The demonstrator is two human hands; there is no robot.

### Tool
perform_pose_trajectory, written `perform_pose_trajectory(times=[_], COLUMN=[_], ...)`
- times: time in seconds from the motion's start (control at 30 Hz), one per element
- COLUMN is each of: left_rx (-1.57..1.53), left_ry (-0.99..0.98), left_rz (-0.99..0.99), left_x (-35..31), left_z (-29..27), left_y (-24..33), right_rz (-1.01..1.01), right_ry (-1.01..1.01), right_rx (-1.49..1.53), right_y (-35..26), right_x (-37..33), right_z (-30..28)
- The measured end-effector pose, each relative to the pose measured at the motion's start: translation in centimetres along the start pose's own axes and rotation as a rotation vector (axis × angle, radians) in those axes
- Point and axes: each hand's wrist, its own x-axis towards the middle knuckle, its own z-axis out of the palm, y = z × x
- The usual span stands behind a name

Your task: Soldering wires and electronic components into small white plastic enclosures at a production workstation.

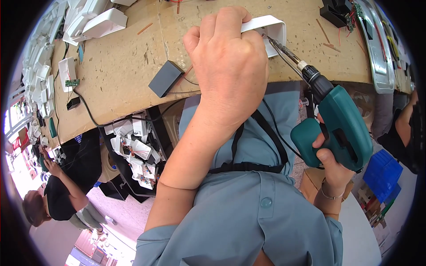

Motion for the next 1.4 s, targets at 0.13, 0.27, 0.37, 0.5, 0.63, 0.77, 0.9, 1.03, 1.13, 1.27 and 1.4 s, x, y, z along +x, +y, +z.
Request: perform_pose_trajectory(times=[0.13,0.27,0.37,0.5,0.63,0.77,0.9,1.03,1.13,1.27,1.4], left_rx=[0.057,-0.022,-0.020,0.177,0.109,0.118,0.158,0.104,0.029,-0.098,-0.129], left_ry=[-0.319,-0.001,-0.007,-0.877,-0.747,-0.796,-0.708,-0.663,-0.641,-0.538,-0.523], left_rz=[-0.165,-0.014,-0.007,-0.449,-0.462,-0.419,-0.366,-0.332,-0.296,-0.309,-0.285], left_x=[0.1,-0.8,-0.7,4.3,2.7,3.1,3.8,2.8,2.1,1.9,1.9], left_z=[-0.2,1.1,1.0,-3.0,-3.3,-4.0,-4.7,-4.8,-4.7,-4.4,-4.3], left_y=[0.1,-0.6,-0.6,2.6,2.4,2.4,2.8,3.4,3.3,3.1,2.6], right_rz=[-0.007,-0.056,-0.062,-0.163,-0.257,-0.233,-0.185,-0.070,-0.043,-0.043,-0.017], right_ry=[-0.002,0.002,0.028,0.049,0.090,0.107,-0.037,-0.252,-0.332,-0.435,-0.443], right_rx=[0.022,-0.019,0.002,-0.016,0.031,0.128,0.442,0.828,0.955,0.982,0.983], right_y=[0.0,-0.2,0.1,0.7,0.5,0.6,1.1,1.6,1.3,1.5,1.4], right_x=[-0.3,-0.5,-0.8,-0.8,-0.3,0.3,1.6,3.5,4.6,6.2,6.9], right_z=[-0.2,-0.4,-0.4,-0.7,-0.3,-0.5,-0.2,1.0,2.6,3.3,3.8])
